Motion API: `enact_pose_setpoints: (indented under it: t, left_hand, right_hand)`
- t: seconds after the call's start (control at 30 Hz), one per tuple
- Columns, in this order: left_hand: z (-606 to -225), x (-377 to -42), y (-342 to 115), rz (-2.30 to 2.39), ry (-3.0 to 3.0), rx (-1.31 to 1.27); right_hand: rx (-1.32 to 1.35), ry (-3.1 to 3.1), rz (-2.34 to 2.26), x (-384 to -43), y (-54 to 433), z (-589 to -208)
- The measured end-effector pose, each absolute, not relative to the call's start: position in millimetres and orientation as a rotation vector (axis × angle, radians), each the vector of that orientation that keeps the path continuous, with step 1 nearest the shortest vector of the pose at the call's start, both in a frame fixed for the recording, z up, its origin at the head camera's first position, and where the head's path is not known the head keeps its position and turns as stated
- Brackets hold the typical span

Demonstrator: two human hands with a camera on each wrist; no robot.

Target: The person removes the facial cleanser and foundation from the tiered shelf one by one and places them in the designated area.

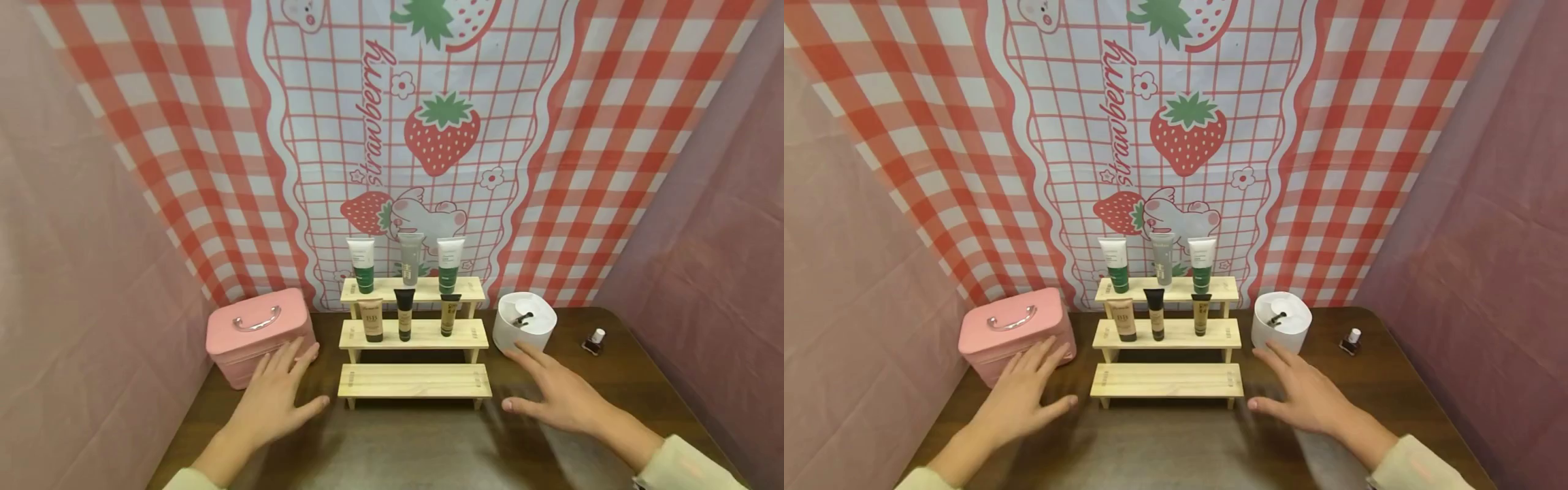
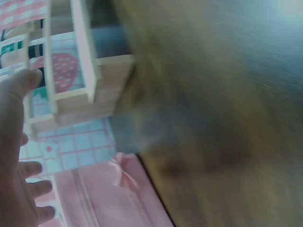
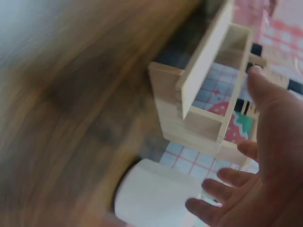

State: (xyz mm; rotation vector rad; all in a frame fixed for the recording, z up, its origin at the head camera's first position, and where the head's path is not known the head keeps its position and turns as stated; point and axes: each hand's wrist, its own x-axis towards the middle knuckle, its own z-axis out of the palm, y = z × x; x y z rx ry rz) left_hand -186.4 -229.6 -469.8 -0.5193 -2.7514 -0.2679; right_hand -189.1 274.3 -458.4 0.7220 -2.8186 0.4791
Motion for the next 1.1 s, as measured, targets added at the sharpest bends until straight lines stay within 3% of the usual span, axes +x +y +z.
enact_pose_setpoints:
  t: [0.4, 0.73, 1.1]
  left_hand:
    - [-440, -224, -194, -0.991, -2.719, -0.407]
    - [-429, -252, -159, -1.428, -2.632, -0.368]
    - [-434, -262, -137, -1.516, -2.609, -0.288]
  right_hand:
    - [0.461, -2.829, 1.176, -219, 249, -496]
    - [0.269, -2.833, 1.355, -223, 237, -508]
    - [0.207, -2.858, 1.39, -224, 232, -516]
